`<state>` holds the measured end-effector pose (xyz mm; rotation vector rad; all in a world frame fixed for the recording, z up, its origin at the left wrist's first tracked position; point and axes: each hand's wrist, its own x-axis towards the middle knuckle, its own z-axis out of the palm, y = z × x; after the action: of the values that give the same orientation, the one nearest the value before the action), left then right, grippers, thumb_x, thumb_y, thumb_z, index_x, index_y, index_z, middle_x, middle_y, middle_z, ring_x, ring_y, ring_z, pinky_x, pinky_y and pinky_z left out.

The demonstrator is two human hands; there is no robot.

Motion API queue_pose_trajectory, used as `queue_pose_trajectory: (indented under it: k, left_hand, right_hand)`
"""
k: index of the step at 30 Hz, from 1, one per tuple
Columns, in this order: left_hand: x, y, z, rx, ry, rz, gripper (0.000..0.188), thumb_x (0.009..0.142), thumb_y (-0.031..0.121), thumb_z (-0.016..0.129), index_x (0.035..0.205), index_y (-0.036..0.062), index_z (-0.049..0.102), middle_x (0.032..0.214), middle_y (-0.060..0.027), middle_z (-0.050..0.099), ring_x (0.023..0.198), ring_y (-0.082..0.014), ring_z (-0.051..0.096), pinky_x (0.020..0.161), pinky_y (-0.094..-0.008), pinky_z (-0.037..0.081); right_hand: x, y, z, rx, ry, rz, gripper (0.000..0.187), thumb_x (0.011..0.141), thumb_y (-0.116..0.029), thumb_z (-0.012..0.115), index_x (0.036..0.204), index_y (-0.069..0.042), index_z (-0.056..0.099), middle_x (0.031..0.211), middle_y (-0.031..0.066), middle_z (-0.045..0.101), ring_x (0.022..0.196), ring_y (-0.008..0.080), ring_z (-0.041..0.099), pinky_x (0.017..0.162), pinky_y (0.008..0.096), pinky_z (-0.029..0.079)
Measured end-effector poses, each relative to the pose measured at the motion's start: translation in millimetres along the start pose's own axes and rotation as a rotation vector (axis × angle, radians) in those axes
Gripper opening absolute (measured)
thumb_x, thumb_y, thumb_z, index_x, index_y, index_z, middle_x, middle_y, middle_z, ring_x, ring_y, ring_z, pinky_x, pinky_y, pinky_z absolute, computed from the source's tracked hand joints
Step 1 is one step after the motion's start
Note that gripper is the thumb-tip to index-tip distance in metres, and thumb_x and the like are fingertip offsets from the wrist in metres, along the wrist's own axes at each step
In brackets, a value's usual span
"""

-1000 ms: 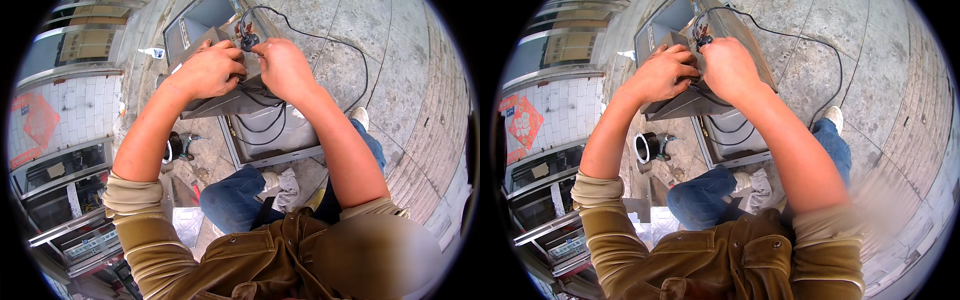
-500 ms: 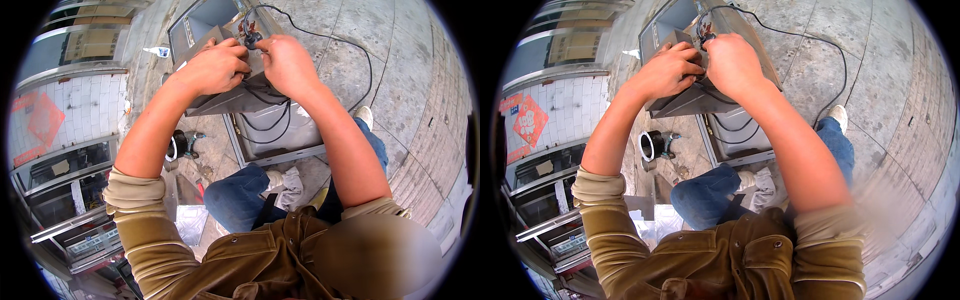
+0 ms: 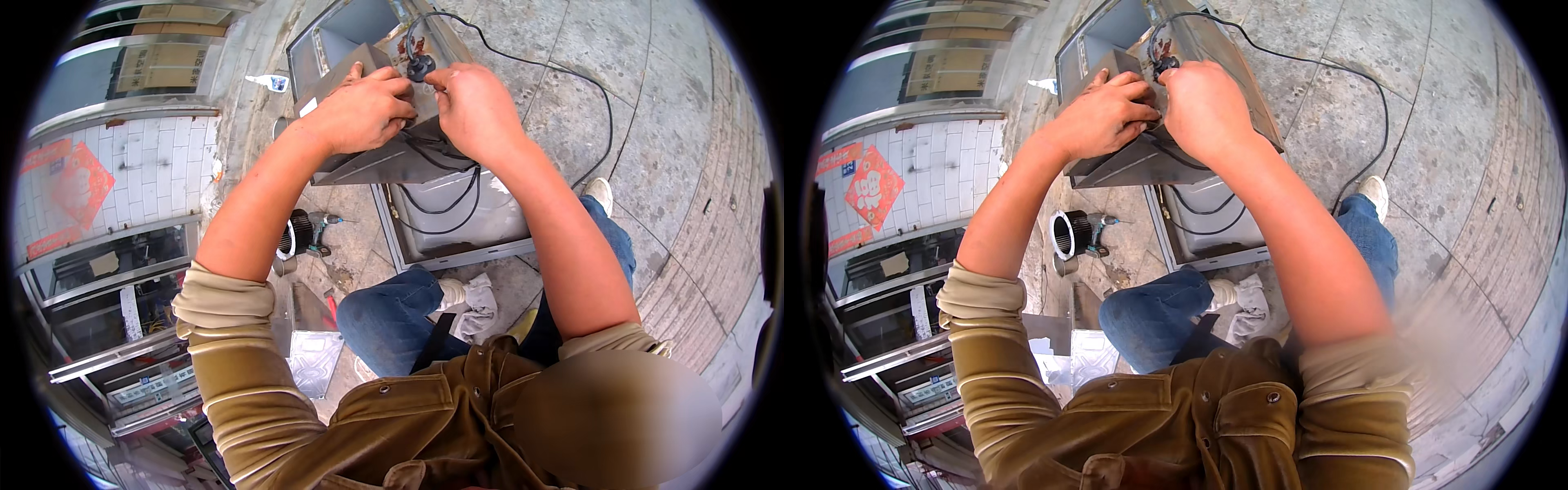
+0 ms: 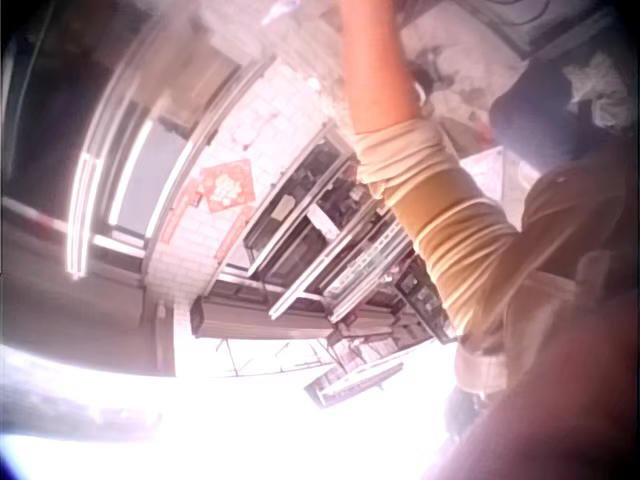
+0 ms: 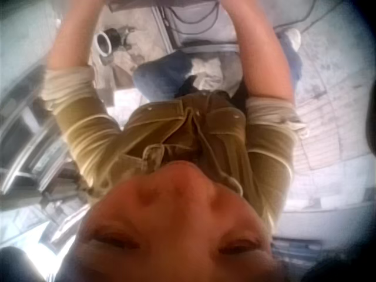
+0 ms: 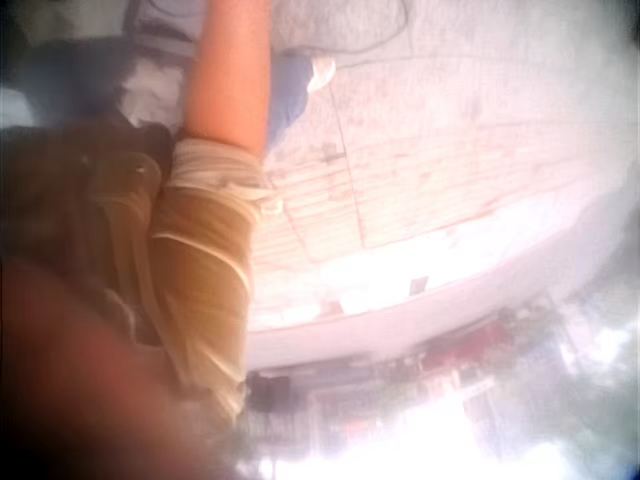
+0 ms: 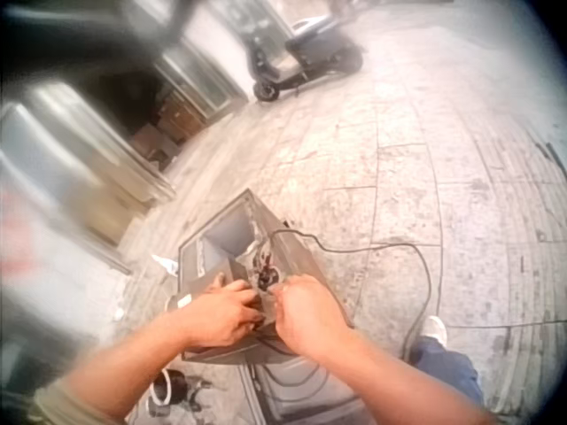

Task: The person assembles a metal appliance, likely a range hood, on a sidewalk. They connect internal wires, secure a metal casing with a red utility knife, and install a fan motor and protective grille into the unit.

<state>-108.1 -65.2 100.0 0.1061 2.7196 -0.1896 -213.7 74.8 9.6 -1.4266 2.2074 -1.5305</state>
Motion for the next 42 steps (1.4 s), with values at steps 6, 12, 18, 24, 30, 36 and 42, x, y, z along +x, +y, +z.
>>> queue_pose_trajectory:
  k: [6, 12, 18, 24, 30, 36, 42]
  left_hand:
    - [-4, -5, 13, -0.026, 0.102, -0.059, 0.031, 0.080, 0.017, 0.067, 0.110, 0.0115, 0.061, 0.110, -0.0035, 0.057, 0.115, -0.0248, 0.051, 0.106, -0.0663, 0.030]
    - [-9, -14, 11, -0.172, 0.298, -0.078, 0.062, 0.067, 0.021, 0.078, 0.119, 0.0089, 0.048, 0.132, -0.0079, 0.050, 0.120, -0.0316, 0.049, 0.107, -0.0476, 0.035]
    - [-6, -32, -6, -0.298, 0.236, -0.069, 0.069, 0.057, 0.020, 0.081, 0.119, 0.0093, 0.051, 0.137, -0.0076, 0.047, 0.127, -0.0305, 0.046, 0.101, -0.0416, 0.043]
    - [0, -67, -22, -0.617, 0.138, -0.090, 0.043, 0.071, 0.017, 0.074, 0.112, 0.0097, 0.063, 0.137, -0.0057, 0.051, 0.125, -0.0275, 0.048, 0.104, -0.0403, 0.039]
    - [38, -73, 2, -0.327, 0.155, -0.420, 0.024, 0.089, 0.023, 0.058, 0.107, 0.0082, 0.065, 0.114, -0.0110, 0.062, 0.106, -0.0299, 0.058, 0.091, -0.0376, 0.045]
    - [40, -80, 11, -0.228, 0.098, -0.389, 0.027, 0.091, 0.025, 0.049, 0.106, 0.0124, 0.068, 0.109, -0.0094, 0.062, 0.102, -0.0299, 0.059, 0.089, -0.0388, 0.047]
    - [40, -80, 1, -0.153, 0.049, -0.322, 0.029, 0.088, 0.020, 0.048, 0.106, 0.0142, 0.071, 0.110, -0.0092, 0.061, 0.104, -0.0285, 0.059, 0.091, -0.0377, 0.046]
  right_hand:
    - [-12, -13, 14, 0.036, -0.016, -0.046, 0.018, 0.072, 0.000, 0.061, 0.090, 0.000, 0.062, 0.085, 0.0178, 0.064, 0.085, 0.0347, 0.062, 0.075, 0.0427, 0.052]
    - [-19, -29, 23, 0.062, -0.153, -0.020, 0.029, 0.080, -0.008, 0.065, 0.108, -0.002, 0.059, 0.103, 0.0171, 0.061, 0.088, 0.0354, 0.063, 0.076, 0.0424, 0.052]
    - [-18, -36, 36, -0.049, -0.112, -0.166, 0.031, 0.086, -0.017, 0.062, 0.114, -0.006, 0.058, 0.100, 0.0197, 0.060, 0.078, 0.0329, 0.064, 0.074, 0.0411, 0.051]
    - [-10, -28, 40, -0.020, -0.174, -0.156, 0.036, 0.080, -0.009, 0.060, 0.117, -0.007, 0.060, 0.088, 0.0172, 0.063, 0.069, 0.0312, 0.066, 0.064, 0.0395, 0.053]
    - [-9, -24, 45, -0.022, -0.165, -0.164, 0.045, 0.072, -0.003, 0.061, 0.117, -0.008, 0.061, 0.086, 0.0184, 0.063, 0.071, 0.0313, 0.067, 0.062, 0.0387, 0.055]
    - [-7, -24, 41, -0.039, -0.168, -0.180, 0.034, 0.070, -0.002, 0.062, 0.104, -0.006, 0.060, 0.078, 0.0161, 0.064, 0.071, 0.0296, 0.067, 0.060, 0.0375, 0.055]
    - [-6, -24, 37, -0.027, -0.211, -0.181, 0.033, 0.074, -0.002, 0.059, 0.106, -0.010, 0.063, 0.076, 0.0158, 0.062, 0.067, 0.0306, 0.066, 0.060, 0.0395, 0.054]
